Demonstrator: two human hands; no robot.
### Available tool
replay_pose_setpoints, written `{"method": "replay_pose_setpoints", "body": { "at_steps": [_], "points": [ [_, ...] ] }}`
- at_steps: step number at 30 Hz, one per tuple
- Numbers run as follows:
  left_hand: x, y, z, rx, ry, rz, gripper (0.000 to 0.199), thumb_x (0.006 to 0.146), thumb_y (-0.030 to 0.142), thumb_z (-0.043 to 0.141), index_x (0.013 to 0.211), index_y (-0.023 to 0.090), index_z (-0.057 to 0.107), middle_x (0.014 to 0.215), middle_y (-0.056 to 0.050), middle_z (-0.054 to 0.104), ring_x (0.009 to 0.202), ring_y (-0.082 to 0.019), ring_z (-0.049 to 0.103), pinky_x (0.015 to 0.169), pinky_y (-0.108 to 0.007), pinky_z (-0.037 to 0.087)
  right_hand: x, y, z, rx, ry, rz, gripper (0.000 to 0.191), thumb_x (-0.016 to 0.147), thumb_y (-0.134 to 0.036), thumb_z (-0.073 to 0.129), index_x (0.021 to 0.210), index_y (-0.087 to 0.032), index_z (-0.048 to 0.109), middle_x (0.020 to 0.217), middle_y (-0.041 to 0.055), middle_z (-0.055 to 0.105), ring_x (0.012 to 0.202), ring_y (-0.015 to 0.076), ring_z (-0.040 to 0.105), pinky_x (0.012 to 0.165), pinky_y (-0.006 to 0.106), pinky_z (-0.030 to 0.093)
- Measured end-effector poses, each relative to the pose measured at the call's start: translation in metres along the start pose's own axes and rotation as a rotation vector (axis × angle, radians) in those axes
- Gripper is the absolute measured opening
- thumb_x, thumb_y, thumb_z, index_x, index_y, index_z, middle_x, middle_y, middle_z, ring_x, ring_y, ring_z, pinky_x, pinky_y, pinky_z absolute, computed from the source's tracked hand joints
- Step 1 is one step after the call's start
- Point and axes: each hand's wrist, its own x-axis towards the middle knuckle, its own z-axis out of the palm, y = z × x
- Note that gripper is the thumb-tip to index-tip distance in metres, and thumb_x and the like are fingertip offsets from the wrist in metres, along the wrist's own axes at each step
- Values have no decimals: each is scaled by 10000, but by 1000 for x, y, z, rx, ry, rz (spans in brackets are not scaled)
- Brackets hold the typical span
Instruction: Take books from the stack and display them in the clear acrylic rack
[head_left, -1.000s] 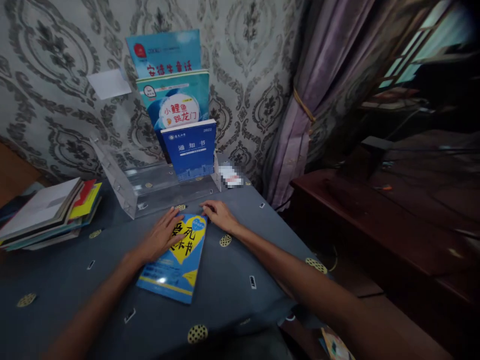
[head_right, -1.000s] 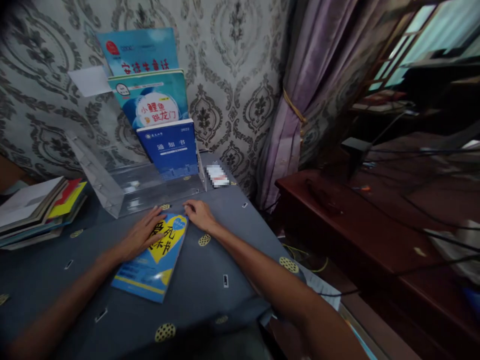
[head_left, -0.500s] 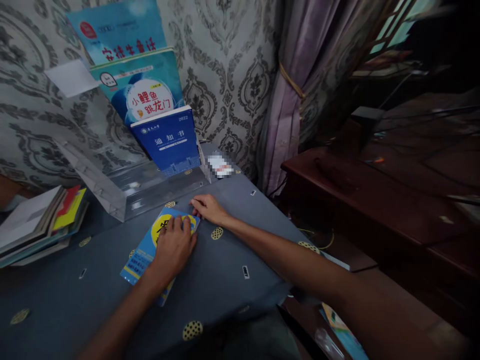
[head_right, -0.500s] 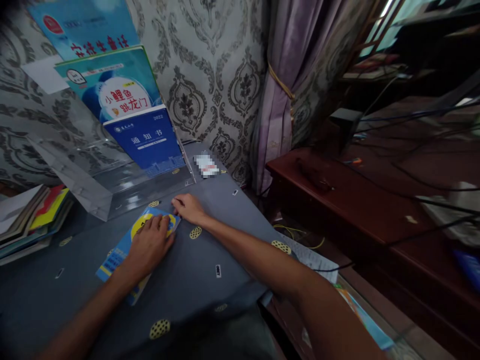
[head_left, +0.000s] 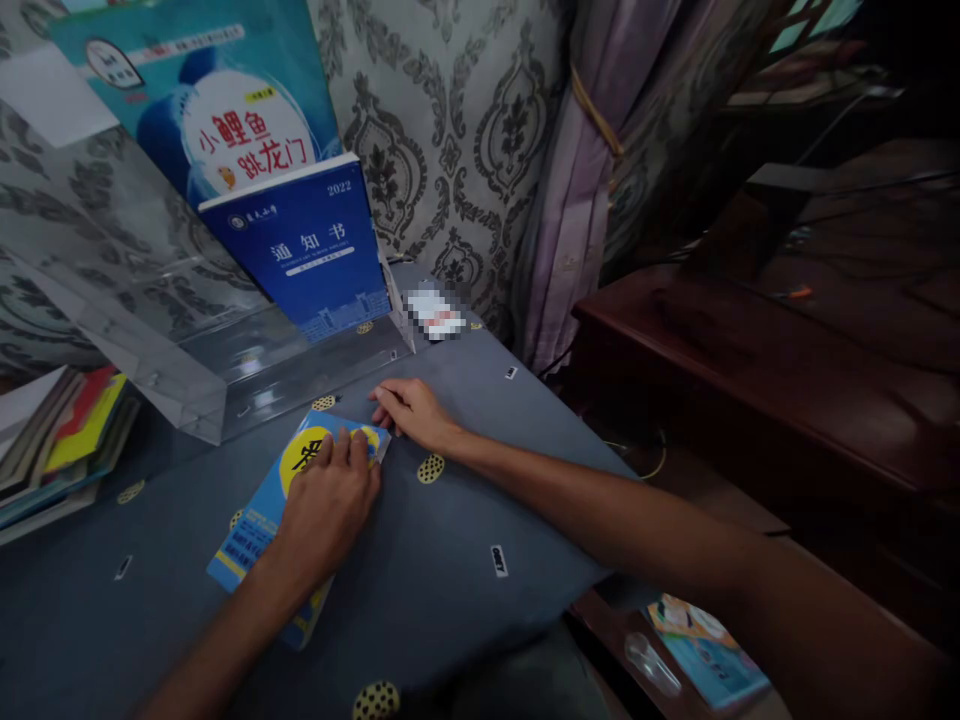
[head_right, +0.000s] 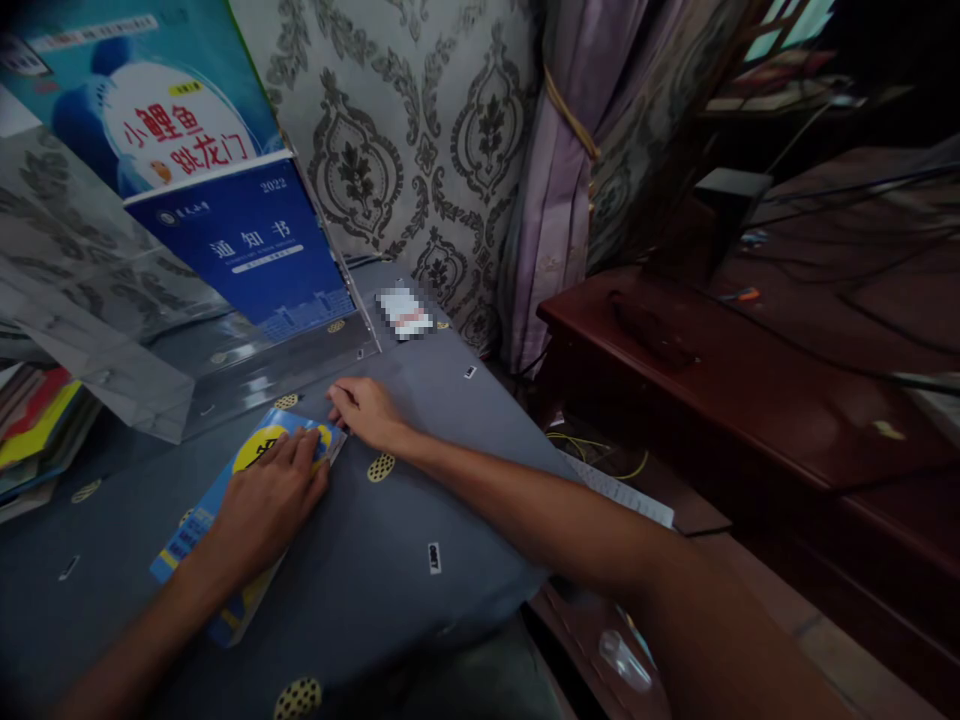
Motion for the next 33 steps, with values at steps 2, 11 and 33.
{"method": "replay_pose_setpoints", "body": {
  "at_steps": [2,11,33],
  "points": [
    [1,-1,-1,-2,-2,-14,383,944,358,421,1268,194,542,1306,-215,618,1246,-413,559,965,-583,478,-1,-2,0,-1,8,-5,224,960,-182,467,874,-142,670,688,14,677,549,93,611,455,160,442],
    [5,12,-28,206,-119,2,320,991,240,380,1242,127,544,1205,-205,680,1135,-325,658,899,-469,556,-6,-6,-2,-61,39,-36,222,958,-159,462,861,-146,662,670,-9,659,522,63,588,493,145,426],
    [3,14,-28,283,-124,37,313,1001,233,386,1233,96,546,1156,-201,697,1140,-333,652,847,-444,562,-10,-6,0,40,57,-230,307,986,-344,416,963,-155,657,632,-31,626,390,58,462,441,189,377]
  ]
}}
